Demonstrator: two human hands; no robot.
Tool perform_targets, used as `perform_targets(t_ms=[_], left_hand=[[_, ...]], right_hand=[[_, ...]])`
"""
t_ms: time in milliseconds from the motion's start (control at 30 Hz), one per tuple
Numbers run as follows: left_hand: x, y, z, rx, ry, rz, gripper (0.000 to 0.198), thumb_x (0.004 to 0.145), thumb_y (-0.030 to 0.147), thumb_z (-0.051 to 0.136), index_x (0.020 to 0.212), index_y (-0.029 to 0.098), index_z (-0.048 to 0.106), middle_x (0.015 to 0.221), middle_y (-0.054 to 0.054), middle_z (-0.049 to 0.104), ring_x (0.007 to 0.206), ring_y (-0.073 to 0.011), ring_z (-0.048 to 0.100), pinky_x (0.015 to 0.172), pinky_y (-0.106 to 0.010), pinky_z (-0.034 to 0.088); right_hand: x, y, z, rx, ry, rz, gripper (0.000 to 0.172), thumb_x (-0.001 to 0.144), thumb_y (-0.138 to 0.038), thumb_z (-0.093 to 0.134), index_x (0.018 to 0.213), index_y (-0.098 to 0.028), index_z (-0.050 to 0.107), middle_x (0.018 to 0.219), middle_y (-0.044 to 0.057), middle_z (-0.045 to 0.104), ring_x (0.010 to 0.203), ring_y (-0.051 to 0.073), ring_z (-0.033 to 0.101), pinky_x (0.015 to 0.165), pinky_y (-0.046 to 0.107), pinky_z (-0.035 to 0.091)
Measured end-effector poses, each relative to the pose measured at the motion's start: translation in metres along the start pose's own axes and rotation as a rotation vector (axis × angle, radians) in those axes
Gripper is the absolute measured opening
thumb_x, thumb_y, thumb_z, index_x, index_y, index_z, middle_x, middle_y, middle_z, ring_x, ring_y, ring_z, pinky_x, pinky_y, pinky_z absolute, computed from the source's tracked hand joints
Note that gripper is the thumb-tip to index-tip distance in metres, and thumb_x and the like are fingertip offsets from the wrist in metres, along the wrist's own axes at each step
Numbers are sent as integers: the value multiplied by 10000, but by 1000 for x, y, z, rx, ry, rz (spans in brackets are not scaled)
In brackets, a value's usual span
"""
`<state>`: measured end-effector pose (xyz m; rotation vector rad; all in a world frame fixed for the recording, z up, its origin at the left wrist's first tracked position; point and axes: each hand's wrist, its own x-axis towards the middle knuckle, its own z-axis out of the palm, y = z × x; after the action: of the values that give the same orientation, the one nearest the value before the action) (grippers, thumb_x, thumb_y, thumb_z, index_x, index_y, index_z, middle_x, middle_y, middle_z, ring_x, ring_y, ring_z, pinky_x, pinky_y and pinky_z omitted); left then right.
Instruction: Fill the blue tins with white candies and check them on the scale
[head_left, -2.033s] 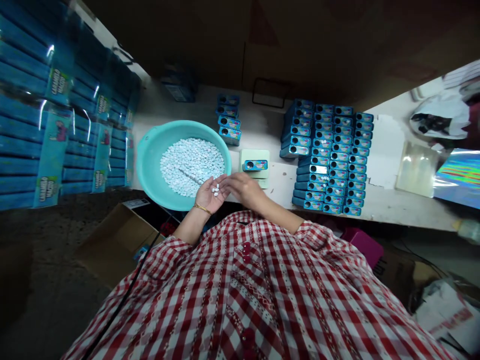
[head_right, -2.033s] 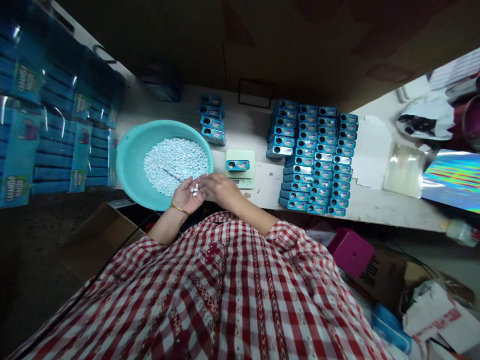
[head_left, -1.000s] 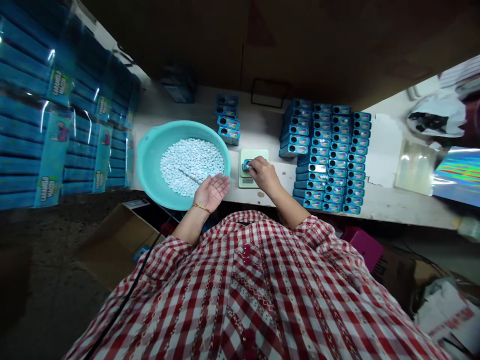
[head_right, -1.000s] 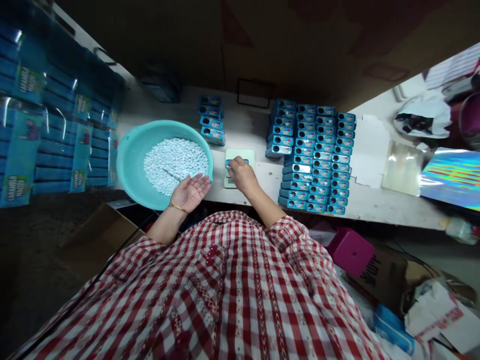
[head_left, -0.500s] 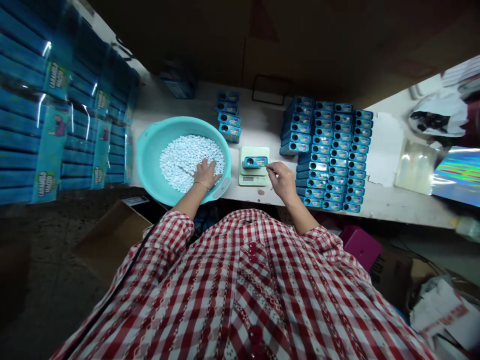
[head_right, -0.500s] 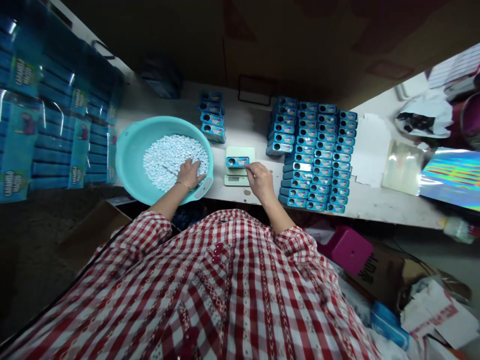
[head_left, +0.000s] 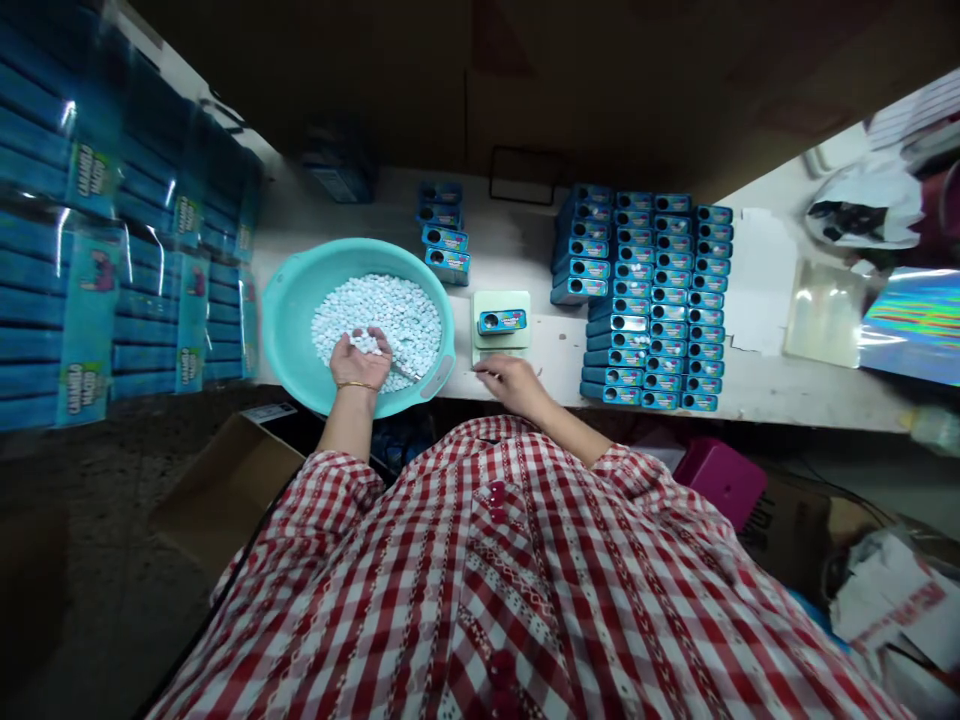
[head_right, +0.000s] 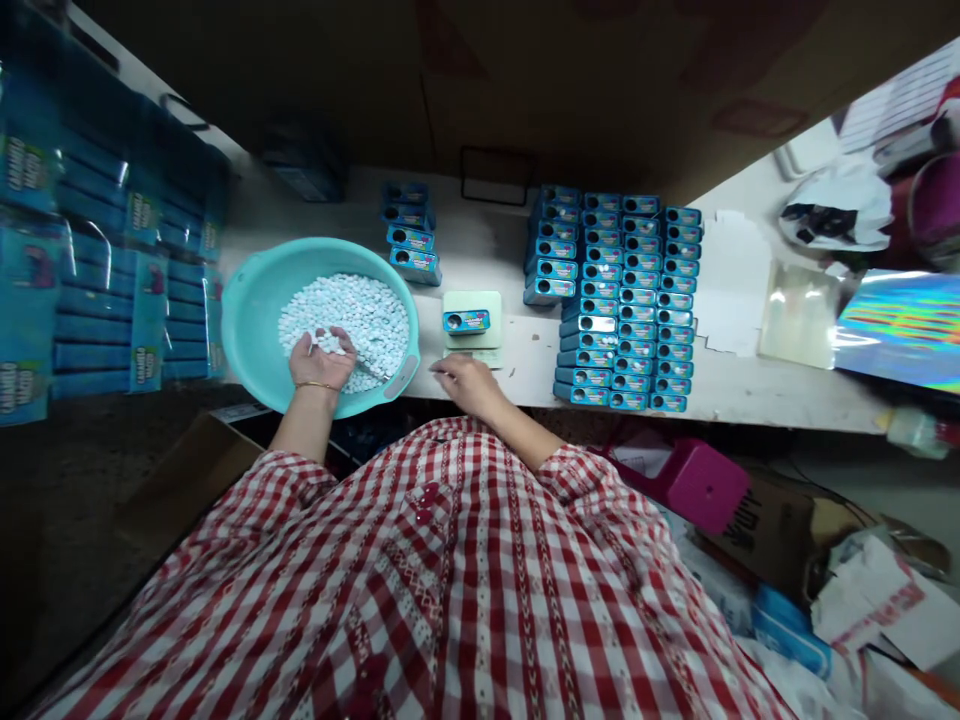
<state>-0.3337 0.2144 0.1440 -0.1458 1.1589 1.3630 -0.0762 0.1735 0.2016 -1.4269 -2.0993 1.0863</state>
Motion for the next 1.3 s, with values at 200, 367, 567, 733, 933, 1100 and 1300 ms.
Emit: perform_targets(t_ms=[200,367,567,733,933,1100,1300], left_hand=[[-13,-1,-7,-182,-60,-7,204,870,225,449,671,185,471,601,28,524,570,-66,536,649,-232,515],[-28,-4,-1,-175,-69,-91,248,893,216,395,677,169,508,655,-7,567,628,-86,571,577,-210,497],[-41,-12,10,-143,-112,-248,325,925,265,342,676,158,521,637,-9,501,557,-53,521,459,-128,400],[-45,-6,5,-115,-80,-398,349,924,283,342,623,158,467,546,22,420,406,-36,386,338,-118,299],[-50,-20,19,50,-37,-450,313,921,268,371,636,161,449,543,31,425,356,-34,332,285,-116,218],[-47,-24,28,109,-39,-428,280,916,253,381,659,162,446,555,32,429,367,-38,352,297,-114,239],[-39,-21,19,119,59,-399,267,906,233,390,654,159,439,555,32,419,367,-35,343,300,-108,223]], right_hand=[[13,-44,35,-161,-367,-289,178,845,-196,556,994,-211,652,964,35,667,866,167,620,740,277,496],[18,-49,40,-245,-156,-268,258,928,-263,417,1068,-168,610,995,67,622,924,176,571,803,270,462],[39,-40,20,-339,-57,-356,273,923,-237,394,1096,-180,597,1052,89,599,952,204,530,831,327,435],[9,38,-24,-345,448,89,238,881,-275,464,1056,-165,580,1049,123,569,977,227,510,844,374,428],[4,70,30,-539,-173,-46,254,888,-171,393,911,-133,644,973,152,643,894,200,551,820,317,445],[59,67,79,-557,-262,-90,387,809,-11,362,1132,20,574,1316,251,479,1253,276,402,946,407,405],[34,92,66,-595,-283,-34,450,849,-31,278,1229,54,505,1385,244,398,1347,268,287,1061,424,288]])
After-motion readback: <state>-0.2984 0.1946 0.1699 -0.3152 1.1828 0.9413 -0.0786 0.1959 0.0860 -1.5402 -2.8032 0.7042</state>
